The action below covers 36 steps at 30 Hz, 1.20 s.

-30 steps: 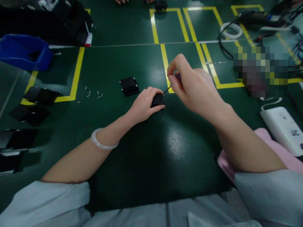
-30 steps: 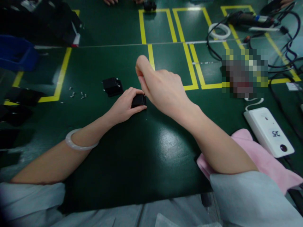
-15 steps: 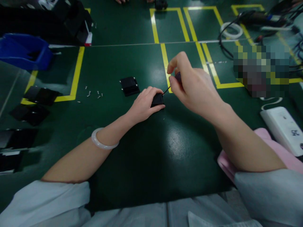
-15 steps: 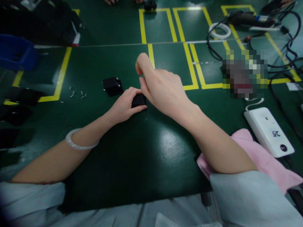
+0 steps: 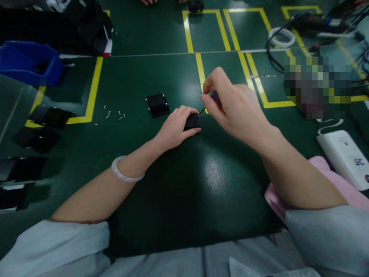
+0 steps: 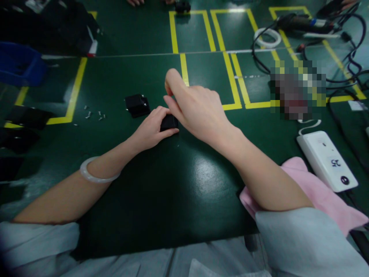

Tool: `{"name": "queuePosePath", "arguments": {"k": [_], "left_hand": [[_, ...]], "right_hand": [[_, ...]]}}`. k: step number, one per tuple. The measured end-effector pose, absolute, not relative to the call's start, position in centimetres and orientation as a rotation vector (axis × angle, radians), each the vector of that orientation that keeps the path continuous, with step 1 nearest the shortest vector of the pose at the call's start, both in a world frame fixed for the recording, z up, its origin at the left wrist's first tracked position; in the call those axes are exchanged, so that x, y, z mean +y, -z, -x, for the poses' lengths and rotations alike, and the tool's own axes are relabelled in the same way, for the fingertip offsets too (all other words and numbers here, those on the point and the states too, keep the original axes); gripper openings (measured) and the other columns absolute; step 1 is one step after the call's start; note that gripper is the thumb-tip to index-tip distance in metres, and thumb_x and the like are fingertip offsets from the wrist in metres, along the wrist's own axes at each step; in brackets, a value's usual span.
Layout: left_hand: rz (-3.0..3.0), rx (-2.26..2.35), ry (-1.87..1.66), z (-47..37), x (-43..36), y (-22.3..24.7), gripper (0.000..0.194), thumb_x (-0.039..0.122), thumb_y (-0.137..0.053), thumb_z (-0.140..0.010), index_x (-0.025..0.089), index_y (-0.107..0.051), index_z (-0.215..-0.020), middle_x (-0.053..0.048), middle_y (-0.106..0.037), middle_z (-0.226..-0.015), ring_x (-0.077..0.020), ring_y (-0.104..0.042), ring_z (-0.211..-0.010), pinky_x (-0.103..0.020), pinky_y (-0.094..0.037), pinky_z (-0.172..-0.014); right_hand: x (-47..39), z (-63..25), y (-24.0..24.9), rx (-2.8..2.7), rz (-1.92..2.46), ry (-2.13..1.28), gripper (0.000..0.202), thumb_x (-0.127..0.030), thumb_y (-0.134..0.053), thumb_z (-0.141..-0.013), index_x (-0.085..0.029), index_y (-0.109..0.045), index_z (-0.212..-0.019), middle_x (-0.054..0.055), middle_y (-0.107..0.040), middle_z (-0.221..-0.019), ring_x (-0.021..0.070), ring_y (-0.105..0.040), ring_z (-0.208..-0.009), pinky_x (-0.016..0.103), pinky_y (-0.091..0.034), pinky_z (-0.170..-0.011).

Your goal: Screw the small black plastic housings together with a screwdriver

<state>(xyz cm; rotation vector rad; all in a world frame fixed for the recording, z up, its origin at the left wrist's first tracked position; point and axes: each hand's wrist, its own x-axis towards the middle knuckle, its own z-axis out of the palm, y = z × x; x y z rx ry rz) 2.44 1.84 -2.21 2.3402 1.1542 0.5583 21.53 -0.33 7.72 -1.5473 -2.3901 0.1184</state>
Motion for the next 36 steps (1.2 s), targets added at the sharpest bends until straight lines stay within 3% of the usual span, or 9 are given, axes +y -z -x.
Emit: {"name": "queuePosePath", "arguments": {"k": [3, 11, 17, 20, 24, 30, 36], "left_hand": [[-2.349, 1.146, -0.562, -2.41, 1.86, 2.25, 0.039, 0.040, -0.064, -0.092, 0.019, -0.054, -0.123, -0.010, -0.059, -0.117, -0.0269, -0.056, -0.109, -0.042, -0.045, -0.098], [-2.340, 1.165, -0.553, -2.42, 1.86, 2.35, 0.038, 0.039, -0.065, -0.091, 0.021, -0.053, -0.123, -0.009, -0.059, -0.118, -0.0266, -0.056, -0.112, -0.042, -0.045, -0.101], [-2.349, 1.143, -0.565, -2.37, 1.88, 2.37, 0.039, 0.040, -0.064, -0.092, 0.020, -0.054, -0.123, -0.010, -0.059, -0.118, -0.0271, -0.056, -0.110, -0.042, -0.045, -0.099], [-2.348, 1.143, -0.566, -2.38, 1.87, 2.37, 0.039, 0.039, -0.065, -0.092, 0.019, -0.054, -0.123, -0.010, -0.059, -0.118, -0.0269, -0.056, -0.110, -0.041, -0.045, -0.099], [-2.339, 1.152, -0.562, -2.40, 1.85, 2.32, 0.038, 0.039, -0.064, -0.092, 0.020, -0.054, -0.123, -0.009, -0.059, -0.118, -0.0267, -0.056, -0.110, -0.041, -0.045, -0.099], [-2.350, 1.149, -0.561, -2.35, 1.83, 2.29, 0.039, 0.039, -0.065, -0.092, 0.020, -0.054, -0.123, -0.010, -0.059, -0.118, -0.0267, -0.056, -0.110, -0.041, -0.045, -0.099], [-2.354, 1.152, -0.557, -2.37, 1.87, 2.32, 0.039, 0.038, -0.066, -0.091, 0.018, -0.055, -0.124, -0.010, -0.059, -0.118, -0.0269, -0.056, -0.110, -0.041, -0.045, -0.099]], "right_hand": [[-0.30, -21.49, -7.79, -2.402, 1.606, -0.122, 0.031, -0.041, -0.035, -0.106, -0.020, -0.053, -0.119, 0.006, -0.071, -0.093, 0.0250, -0.070, -0.081, 0.034, -0.037, -0.067], [-0.13, -21.59, -7.28, -2.353, 1.551, -0.102, 0.030, -0.026, -0.039, -0.102, -0.020, -0.048, -0.130, 0.006, -0.072, -0.101, 0.0236, -0.070, -0.085, 0.033, -0.036, -0.065], [-0.34, -21.60, -7.76, -2.361, 1.627, 0.000, 0.034, -0.042, -0.037, -0.106, -0.018, -0.059, -0.118, 0.006, -0.073, -0.088, 0.0230, -0.069, -0.077, 0.032, -0.035, -0.063], [-0.33, -21.68, -7.79, -2.376, 1.591, -0.013, 0.035, -0.034, -0.035, -0.106, -0.014, -0.059, -0.122, 0.008, -0.073, -0.094, 0.0251, -0.070, -0.079, 0.034, -0.034, -0.062], [-0.26, -21.69, -7.50, -2.344, 1.566, -0.028, 0.030, -0.028, -0.036, -0.103, -0.018, -0.053, -0.126, 0.007, -0.073, -0.100, 0.0230, -0.070, -0.083, 0.033, -0.035, -0.064], [-0.38, -21.56, -7.82, -2.363, 1.603, 0.014, 0.039, -0.041, -0.035, -0.106, -0.014, -0.061, -0.119, 0.007, -0.072, -0.087, 0.0261, -0.070, -0.077, 0.034, -0.033, -0.062], [-0.30, -21.62, -7.54, -2.349, 1.548, -0.035, 0.032, -0.024, -0.039, -0.101, -0.013, -0.054, -0.127, 0.006, -0.072, -0.096, 0.0249, -0.070, -0.081, 0.033, -0.034, -0.063]]}}
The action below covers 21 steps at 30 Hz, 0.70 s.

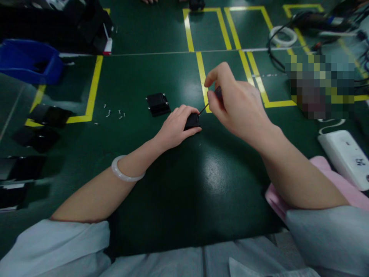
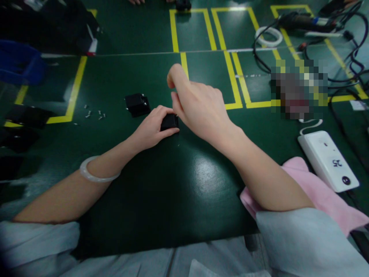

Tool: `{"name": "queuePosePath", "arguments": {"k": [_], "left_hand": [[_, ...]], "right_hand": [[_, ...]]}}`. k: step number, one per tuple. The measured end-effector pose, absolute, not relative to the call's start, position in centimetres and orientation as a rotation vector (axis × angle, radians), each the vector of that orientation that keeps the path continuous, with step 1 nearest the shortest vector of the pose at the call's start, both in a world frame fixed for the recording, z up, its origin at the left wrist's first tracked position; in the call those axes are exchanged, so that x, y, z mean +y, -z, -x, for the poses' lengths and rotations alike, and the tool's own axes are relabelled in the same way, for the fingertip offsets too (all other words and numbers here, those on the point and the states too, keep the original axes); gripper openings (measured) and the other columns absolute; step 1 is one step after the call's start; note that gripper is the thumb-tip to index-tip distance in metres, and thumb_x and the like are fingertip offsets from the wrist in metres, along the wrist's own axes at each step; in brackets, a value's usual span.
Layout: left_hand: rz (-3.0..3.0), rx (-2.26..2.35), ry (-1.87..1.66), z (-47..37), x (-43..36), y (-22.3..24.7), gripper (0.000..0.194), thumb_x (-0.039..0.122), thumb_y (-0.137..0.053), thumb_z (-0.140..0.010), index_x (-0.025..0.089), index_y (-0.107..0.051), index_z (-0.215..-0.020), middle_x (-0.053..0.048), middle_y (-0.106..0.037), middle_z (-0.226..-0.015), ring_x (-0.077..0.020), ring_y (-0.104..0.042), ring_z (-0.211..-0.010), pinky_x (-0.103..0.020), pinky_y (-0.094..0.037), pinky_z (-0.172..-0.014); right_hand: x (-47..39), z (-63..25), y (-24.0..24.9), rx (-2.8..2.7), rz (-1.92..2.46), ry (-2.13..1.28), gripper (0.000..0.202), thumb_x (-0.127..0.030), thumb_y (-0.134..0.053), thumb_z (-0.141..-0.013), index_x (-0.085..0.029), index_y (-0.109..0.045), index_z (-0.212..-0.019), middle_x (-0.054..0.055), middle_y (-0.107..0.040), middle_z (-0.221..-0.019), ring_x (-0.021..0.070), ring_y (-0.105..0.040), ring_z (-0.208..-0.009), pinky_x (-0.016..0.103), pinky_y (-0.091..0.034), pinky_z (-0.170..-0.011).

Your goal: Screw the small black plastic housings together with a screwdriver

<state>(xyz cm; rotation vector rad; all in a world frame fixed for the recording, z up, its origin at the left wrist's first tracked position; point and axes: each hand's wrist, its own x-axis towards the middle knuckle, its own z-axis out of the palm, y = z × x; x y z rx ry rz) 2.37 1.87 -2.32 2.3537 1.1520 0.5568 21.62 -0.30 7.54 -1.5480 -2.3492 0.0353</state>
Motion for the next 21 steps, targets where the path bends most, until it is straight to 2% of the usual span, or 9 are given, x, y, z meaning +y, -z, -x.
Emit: {"name": "queuePosePath", "arguments": {"k": [2, 5, 9, 13, 18, 21], "left_hand": [[-2.354, 1.153, -0.555, -2.39, 1.91, 2.34, 0.039, 0.038, -0.066, -0.091, 0.019, -0.054, -0.123, -0.009, -0.059, -0.118, -0.0266, -0.056, -0.110, -0.041, -0.045, -0.100], [-2.356, 1.147, -0.559, -2.38, 1.95, 2.35, 0.039, 0.038, -0.066, -0.091, 0.018, -0.055, -0.123, -0.010, -0.059, -0.118, -0.0267, -0.056, -0.110, -0.041, -0.045, -0.100], [-2.362, 1.145, -0.559, -2.36, 1.91, 2.36, 0.040, 0.038, -0.066, -0.092, 0.018, -0.054, -0.124, -0.010, -0.059, -0.118, -0.0272, -0.056, -0.110, -0.042, -0.045, -0.099], [-2.357, 1.154, -0.554, -2.37, 1.87, 2.39, 0.039, 0.038, -0.066, -0.092, 0.019, -0.054, -0.124, -0.009, -0.059, -0.118, -0.0267, -0.056, -0.110, -0.042, -0.045, -0.099], [-2.360, 1.149, -0.556, -2.40, 1.87, 2.29, 0.039, 0.038, -0.066, -0.091, 0.019, -0.054, -0.123, -0.010, -0.059, -0.118, -0.0272, -0.056, -0.110, -0.042, -0.045, -0.099], [-2.355, 1.155, -0.547, -2.39, 1.87, 2.25, 0.039, 0.038, -0.066, -0.091, 0.020, -0.053, -0.124, -0.009, -0.059, -0.118, -0.0272, -0.056, -0.110, -0.043, -0.045, -0.099]], "right_hand": [[-0.23, -21.58, -7.39, -2.346, 1.553, -0.062, 0.031, -0.026, -0.040, -0.102, -0.014, -0.053, -0.127, 0.004, -0.072, -0.095, 0.0240, -0.070, -0.082, 0.033, -0.035, -0.065], [-0.18, -21.57, -7.50, -2.362, 1.604, -0.045, 0.034, -0.038, -0.039, -0.105, -0.016, -0.057, -0.123, 0.005, -0.072, -0.091, 0.0245, -0.070, -0.080, 0.031, -0.034, -0.064], [-0.22, -21.75, -7.73, -2.391, 1.582, -0.046, 0.035, -0.032, -0.034, -0.105, -0.013, -0.057, -0.125, 0.005, -0.071, -0.088, 0.0260, -0.069, -0.076, 0.033, -0.034, -0.063], [-0.30, -21.86, -7.48, -2.338, 1.504, -0.066, 0.031, -0.023, -0.037, -0.102, -0.012, -0.054, -0.126, 0.005, -0.071, -0.093, 0.0230, -0.068, -0.079, 0.032, -0.035, -0.064], [-0.30, -21.71, -7.52, -2.364, 1.574, -0.045, 0.037, -0.038, -0.034, -0.106, -0.015, -0.058, -0.122, 0.006, -0.071, -0.091, 0.0231, -0.068, -0.079, 0.033, -0.036, -0.065], [-0.32, -21.68, -7.78, -2.389, 1.609, -0.039, 0.037, -0.035, -0.034, -0.106, -0.014, -0.058, -0.125, 0.006, -0.072, -0.093, 0.0249, -0.069, -0.082, 0.033, -0.037, -0.065]]}}
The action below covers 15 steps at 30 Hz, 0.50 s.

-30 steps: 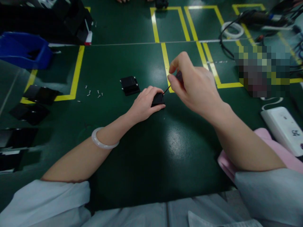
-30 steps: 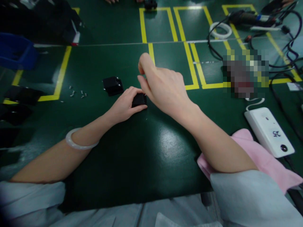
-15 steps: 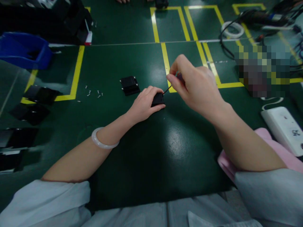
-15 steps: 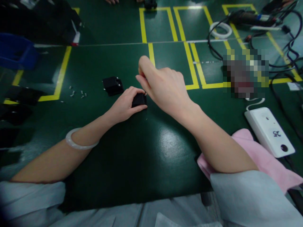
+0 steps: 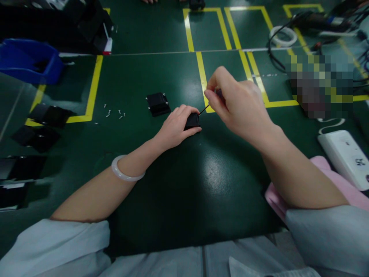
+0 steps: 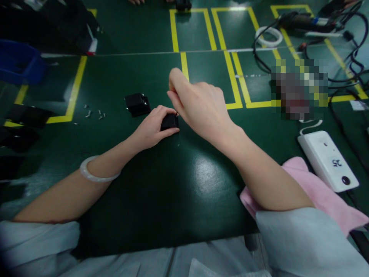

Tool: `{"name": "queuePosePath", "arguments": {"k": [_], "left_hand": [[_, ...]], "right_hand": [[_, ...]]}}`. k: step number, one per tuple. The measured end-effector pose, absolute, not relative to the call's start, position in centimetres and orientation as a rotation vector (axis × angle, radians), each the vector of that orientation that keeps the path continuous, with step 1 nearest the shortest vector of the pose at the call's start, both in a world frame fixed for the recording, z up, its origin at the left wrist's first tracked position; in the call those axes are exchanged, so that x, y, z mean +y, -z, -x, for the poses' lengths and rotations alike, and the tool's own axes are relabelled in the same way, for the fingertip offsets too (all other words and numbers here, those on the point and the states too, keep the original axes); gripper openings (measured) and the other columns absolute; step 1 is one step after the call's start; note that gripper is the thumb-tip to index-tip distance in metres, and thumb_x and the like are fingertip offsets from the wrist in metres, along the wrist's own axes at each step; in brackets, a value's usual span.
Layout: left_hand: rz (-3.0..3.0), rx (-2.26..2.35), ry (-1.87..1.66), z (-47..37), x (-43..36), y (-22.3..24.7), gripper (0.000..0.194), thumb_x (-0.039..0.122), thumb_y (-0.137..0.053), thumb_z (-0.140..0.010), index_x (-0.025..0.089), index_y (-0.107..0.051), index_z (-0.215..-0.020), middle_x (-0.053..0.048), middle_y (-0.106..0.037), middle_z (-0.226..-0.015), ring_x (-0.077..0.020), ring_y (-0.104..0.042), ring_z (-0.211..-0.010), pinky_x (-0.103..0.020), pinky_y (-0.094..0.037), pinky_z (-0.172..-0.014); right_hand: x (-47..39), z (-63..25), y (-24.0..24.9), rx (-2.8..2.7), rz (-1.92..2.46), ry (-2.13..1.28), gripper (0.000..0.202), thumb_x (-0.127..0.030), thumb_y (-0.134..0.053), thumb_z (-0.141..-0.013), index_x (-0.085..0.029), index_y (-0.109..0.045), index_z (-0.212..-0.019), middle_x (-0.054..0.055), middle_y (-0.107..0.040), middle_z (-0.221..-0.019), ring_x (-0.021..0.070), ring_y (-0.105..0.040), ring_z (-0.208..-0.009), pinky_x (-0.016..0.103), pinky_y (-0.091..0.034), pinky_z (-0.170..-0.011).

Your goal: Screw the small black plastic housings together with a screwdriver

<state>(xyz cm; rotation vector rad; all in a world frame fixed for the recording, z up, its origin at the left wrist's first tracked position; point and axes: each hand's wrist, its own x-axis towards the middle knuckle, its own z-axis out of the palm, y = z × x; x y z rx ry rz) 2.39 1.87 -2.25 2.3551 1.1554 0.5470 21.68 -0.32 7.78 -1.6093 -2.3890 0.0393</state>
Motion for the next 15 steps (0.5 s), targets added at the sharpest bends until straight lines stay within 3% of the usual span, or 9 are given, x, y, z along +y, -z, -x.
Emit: {"name": "queuePosePath", "arguments": {"k": [4, 10, 15], "left_hand": [[-2.357, 1.150, -0.550, -2.37, 1.91, 2.33, 0.040, 0.038, -0.066, -0.092, 0.019, -0.054, -0.124, -0.010, -0.059, -0.118, -0.0273, -0.056, -0.110, -0.042, -0.045, -0.099], [-2.363, 1.154, -0.552, -2.40, 1.97, 2.42, 0.040, 0.038, -0.066, -0.091, 0.018, -0.054, -0.124, -0.010, -0.059, -0.119, -0.0273, -0.056, -0.111, -0.042, -0.045, -0.100], [-2.365, 1.147, -0.557, -2.38, 1.93, 2.39, 0.039, 0.038, -0.065, -0.092, 0.018, -0.054, -0.124, -0.010, -0.059, -0.118, -0.0271, -0.056, -0.111, -0.042, -0.045, -0.100]], "right_hand": [[-0.31, -21.69, -7.81, -2.355, 1.541, -0.104, 0.032, -0.023, -0.037, -0.102, -0.013, -0.054, -0.126, 0.005, -0.071, -0.095, 0.0217, -0.068, -0.080, 0.032, -0.038, -0.067], [-0.21, -21.58, -7.63, -2.353, 1.598, -0.065, 0.033, -0.035, -0.039, -0.105, -0.015, -0.058, -0.122, 0.006, -0.072, -0.091, 0.0248, -0.070, -0.080, 0.033, -0.039, -0.066], [-0.17, -21.58, -7.51, -2.370, 1.549, -0.082, 0.030, -0.025, -0.038, -0.102, -0.014, -0.053, -0.126, 0.005, -0.072, -0.094, 0.0247, -0.070, -0.081, 0.034, -0.041, -0.067]]}}
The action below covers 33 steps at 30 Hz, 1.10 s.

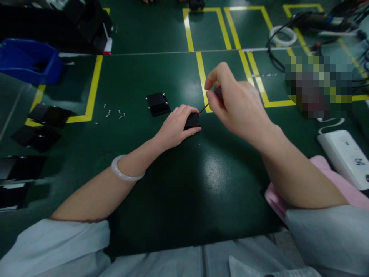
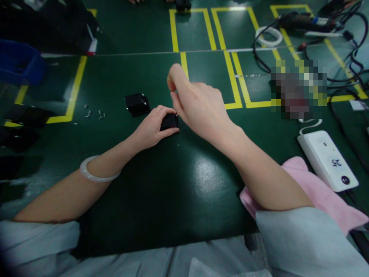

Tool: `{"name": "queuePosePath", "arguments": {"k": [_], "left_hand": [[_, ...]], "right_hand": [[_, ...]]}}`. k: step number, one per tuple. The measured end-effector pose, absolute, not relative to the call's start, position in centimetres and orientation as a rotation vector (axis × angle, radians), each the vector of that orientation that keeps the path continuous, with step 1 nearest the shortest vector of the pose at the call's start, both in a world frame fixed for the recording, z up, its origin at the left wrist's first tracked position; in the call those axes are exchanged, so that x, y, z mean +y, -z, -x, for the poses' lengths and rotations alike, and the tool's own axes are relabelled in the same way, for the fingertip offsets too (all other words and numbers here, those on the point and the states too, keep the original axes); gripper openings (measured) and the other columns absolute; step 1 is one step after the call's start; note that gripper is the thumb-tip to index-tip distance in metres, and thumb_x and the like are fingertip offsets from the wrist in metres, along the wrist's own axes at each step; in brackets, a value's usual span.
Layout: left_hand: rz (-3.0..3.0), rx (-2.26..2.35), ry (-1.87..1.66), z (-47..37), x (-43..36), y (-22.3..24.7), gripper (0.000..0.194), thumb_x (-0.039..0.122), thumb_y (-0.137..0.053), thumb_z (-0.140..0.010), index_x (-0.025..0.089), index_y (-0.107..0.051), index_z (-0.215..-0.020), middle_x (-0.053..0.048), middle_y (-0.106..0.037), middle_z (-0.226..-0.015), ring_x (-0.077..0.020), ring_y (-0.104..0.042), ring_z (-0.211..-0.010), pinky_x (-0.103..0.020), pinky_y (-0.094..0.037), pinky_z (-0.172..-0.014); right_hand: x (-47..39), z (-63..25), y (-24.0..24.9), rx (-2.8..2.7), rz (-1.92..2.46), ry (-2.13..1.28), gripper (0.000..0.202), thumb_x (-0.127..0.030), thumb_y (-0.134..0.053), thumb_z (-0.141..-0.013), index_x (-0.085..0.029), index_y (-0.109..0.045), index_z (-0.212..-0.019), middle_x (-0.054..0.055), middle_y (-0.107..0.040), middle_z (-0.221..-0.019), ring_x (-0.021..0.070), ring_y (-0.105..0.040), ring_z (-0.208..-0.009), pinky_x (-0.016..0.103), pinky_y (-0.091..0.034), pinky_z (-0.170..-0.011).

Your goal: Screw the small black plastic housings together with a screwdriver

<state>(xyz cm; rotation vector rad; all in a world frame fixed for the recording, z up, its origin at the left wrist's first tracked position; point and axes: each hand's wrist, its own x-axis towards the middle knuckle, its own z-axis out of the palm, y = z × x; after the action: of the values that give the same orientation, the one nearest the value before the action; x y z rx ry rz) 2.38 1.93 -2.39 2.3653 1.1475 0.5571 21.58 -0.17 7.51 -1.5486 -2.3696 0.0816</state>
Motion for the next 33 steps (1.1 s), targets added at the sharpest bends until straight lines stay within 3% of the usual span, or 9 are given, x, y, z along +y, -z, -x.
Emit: {"name": "queuePosePath", "arguments": {"k": [8, 14, 20, 27, 33], "left_hand": [[-2.355, 1.147, -0.548, -2.35, 1.92, 2.29, 0.039, 0.039, -0.065, -0.092, 0.020, -0.053, -0.124, -0.009, -0.059, -0.119, -0.0271, -0.056, -0.111, -0.043, -0.045, -0.100], [-2.363, 1.149, -0.545, -2.34, 1.91, 2.25, 0.040, 0.037, -0.066, -0.091, 0.020, -0.053, -0.124, -0.010, -0.059, -0.119, -0.0270, -0.056, -0.110, -0.042, -0.045, -0.099], [-2.367, 1.143, -0.551, -2.31, 1.94, 2.36, 0.040, 0.037, -0.067, -0.090, 0.020, -0.053, -0.124, -0.010, -0.059, -0.120, -0.0270, -0.056, -0.111, -0.042, -0.045, -0.100], [-2.370, 1.143, -0.554, -2.31, 1.91, 2.36, 0.040, 0.036, -0.067, -0.090, 0.020, -0.053, -0.125, -0.010, -0.059, -0.120, -0.0268, -0.056, -0.112, -0.041, -0.045, -0.100], [-2.376, 1.134, -0.561, -2.25, 1.92, 2.43, 0.040, 0.036, -0.067, -0.091, 0.019, -0.053, -0.124, -0.010, -0.059, -0.120, -0.0271, -0.056, -0.112, -0.042, -0.045, -0.101]], "right_hand": [[-0.14, -21.74, -7.48, -2.359, 1.567, -0.075, 0.030, -0.034, -0.039, -0.104, -0.016, -0.057, -0.121, 0.005, -0.072, -0.091, 0.0262, -0.070, -0.080, 0.034, -0.038, -0.065], [-0.24, -21.74, -7.66, -2.355, 1.534, -0.107, 0.030, -0.022, -0.040, -0.100, -0.014, -0.053, -0.126, 0.005, -0.071, -0.095, 0.0233, -0.069, -0.081, 0.033, -0.040, -0.068], [-0.32, -22.06, -7.91, -2.372, 1.555, -0.088, 0.035, -0.037, -0.036, -0.105, -0.017, -0.060, -0.121, 0.006, -0.072, -0.090, 0.0241, -0.068, -0.078, 0.033, -0.040, -0.068], [-0.33, -21.78, -7.93, -2.352, 1.535, -0.145, 0.035, -0.024, -0.039, -0.100, -0.011, -0.055, -0.128, 0.007, -0.073, -0.098, 0.0247, -0.069, -0.082, 0.034, -0.039, -0.069], [-0.26, -21.77, -7.92, -2.383, 1.576, -0.082, 0.035, -0.036, -0.036, -0.105, -0.017, -0.060, -0.122, 0.007, -0.073, -0.091, 0.0259, -0.069, -0.079, 0.034, -0.039, -0.067]]}}
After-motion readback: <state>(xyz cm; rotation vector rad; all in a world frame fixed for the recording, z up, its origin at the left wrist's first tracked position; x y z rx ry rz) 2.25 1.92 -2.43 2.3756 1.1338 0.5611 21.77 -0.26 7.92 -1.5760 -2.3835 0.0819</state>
